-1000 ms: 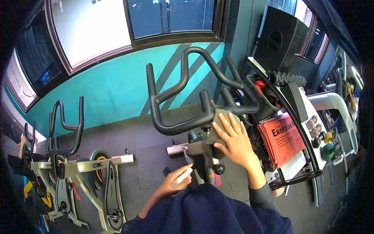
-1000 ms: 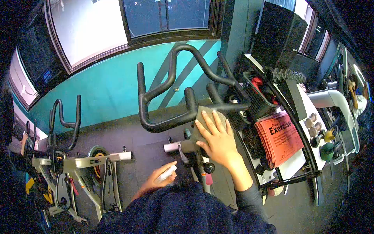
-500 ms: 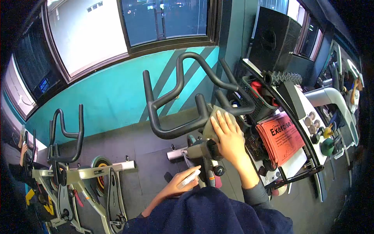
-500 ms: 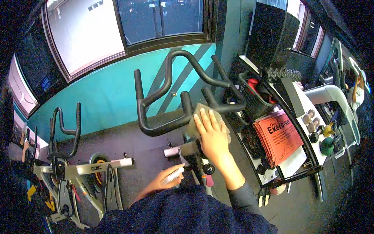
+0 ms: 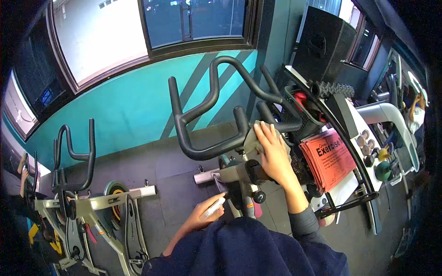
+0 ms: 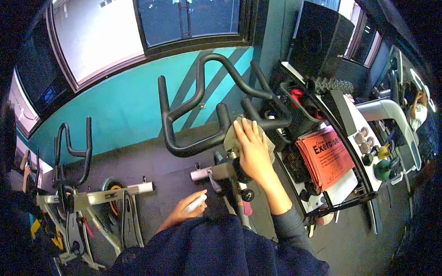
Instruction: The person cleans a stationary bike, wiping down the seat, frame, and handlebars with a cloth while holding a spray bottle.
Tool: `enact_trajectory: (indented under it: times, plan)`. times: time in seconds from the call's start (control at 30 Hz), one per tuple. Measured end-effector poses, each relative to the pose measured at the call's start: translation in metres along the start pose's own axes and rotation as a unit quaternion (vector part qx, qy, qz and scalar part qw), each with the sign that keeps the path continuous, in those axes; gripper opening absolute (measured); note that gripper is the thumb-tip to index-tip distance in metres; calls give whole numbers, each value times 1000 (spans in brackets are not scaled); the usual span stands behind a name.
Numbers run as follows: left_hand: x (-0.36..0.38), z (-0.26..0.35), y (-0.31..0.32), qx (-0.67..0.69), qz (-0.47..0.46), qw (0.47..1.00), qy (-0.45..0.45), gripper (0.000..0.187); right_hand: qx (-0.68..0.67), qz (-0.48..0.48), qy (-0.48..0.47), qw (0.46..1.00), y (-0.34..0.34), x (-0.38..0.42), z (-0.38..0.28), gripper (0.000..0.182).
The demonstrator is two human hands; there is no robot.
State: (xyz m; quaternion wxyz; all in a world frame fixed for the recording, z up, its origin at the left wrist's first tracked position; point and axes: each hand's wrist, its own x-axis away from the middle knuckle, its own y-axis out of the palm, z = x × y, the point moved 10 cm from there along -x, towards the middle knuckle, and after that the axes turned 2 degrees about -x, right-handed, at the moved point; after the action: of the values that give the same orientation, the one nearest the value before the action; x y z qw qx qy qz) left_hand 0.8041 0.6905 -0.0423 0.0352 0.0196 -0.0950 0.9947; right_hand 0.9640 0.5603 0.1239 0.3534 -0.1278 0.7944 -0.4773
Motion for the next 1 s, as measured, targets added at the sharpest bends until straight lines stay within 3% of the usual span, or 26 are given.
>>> enact_trajectory:
  times: [0.07,0.1,0.2,0.3,0.33,0.37,0.43,0.53,0.7,0.9,1.0]
  plan:
    - [-5,6,-2,-7,-13,1000,16,54,-182,74,-13,980,-20,-10,8,54]
    - [-7,8,-2,14,-27,1000,1,53,-228,82,42,969,-28,-11,20,46]
    - [-19,20,-11,25,-48,999,6,53,-267,129,75,952,-48,-18,10,42]
    - [-21,38,-30,19,-46,998,31,53,-143,93,-33,985,-16,-32,-27,45]
    - [-20,42,-39,17,-36,999,34,52,-41,46,-56,997,8,-38,-41,43]
    - [-17,43,-47,15,-26,999,37,52,90,74,-119,986,21,-39,-59,35]
    - [-13,30,-62,17,-11,999,33,52,107,122,-118,980,36,-44,-70,24]
    - [1,17,-86,16,18,999,27,54,106,49,-118,986,56,-55,-83,23]
    - [14,-12,-112,18,26,999,-11,54,85,35,-161,983,87,-51,-128,24]
    - [7,-4,-137,29,37,999,5,54,183,79,-55,978,111,-54,-156,23]
    - [1,1,-143,25,30,999,22,53,227,41,-31,973,125,-58,-158,29]
